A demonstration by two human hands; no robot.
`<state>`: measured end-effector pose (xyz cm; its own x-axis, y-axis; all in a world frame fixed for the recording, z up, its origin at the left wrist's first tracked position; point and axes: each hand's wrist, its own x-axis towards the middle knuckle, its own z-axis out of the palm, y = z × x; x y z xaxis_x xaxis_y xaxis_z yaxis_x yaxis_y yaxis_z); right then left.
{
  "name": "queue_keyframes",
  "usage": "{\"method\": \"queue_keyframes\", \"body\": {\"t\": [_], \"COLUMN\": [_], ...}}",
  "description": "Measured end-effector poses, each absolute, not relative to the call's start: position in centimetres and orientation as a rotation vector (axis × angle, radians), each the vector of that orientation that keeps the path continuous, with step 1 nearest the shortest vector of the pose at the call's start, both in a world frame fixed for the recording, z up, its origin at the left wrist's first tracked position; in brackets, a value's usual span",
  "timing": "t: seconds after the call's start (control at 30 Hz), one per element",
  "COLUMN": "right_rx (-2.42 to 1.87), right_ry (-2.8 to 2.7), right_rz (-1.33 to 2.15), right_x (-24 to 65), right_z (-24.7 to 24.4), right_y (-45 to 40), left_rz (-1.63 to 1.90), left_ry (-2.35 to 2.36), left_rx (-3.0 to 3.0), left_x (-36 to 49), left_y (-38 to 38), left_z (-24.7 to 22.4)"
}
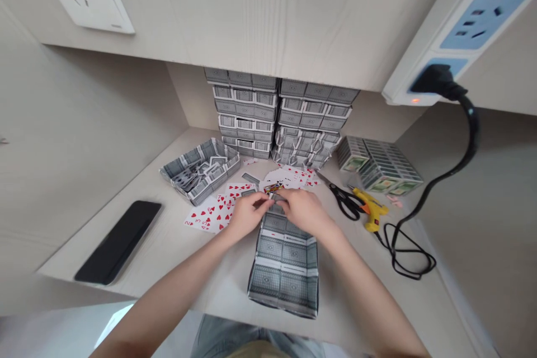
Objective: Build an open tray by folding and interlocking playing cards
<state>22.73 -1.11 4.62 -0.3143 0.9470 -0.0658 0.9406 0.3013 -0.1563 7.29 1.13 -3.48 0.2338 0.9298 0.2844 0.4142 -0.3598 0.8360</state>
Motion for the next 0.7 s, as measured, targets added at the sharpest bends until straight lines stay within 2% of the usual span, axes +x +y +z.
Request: {"method": "queue_keyframes", "body": {"t": [0.23,0.47,0.7], "right_rx": [-1.722,-1.348,-1.239], "right_ry": [-2.415,-2.085,-1.840], "right_rz": [0.515,0.865,0.919], "right_x": [25.5,24.4,24.1], "right_z": [2.9,-0.8,-1.7], "right_y": [0.3,2.2,2.0], "left_rz": [1.002,0.970,1.002], "left_ry": [1.254,1.198,1.177], "left_rx": [1.917,1.921,1.824], "left_x": [5.5,4.6,4.9], "left_y": [2.5,3.0,2.9], "left_z": [-2.7,-2.6,-3.2]}}
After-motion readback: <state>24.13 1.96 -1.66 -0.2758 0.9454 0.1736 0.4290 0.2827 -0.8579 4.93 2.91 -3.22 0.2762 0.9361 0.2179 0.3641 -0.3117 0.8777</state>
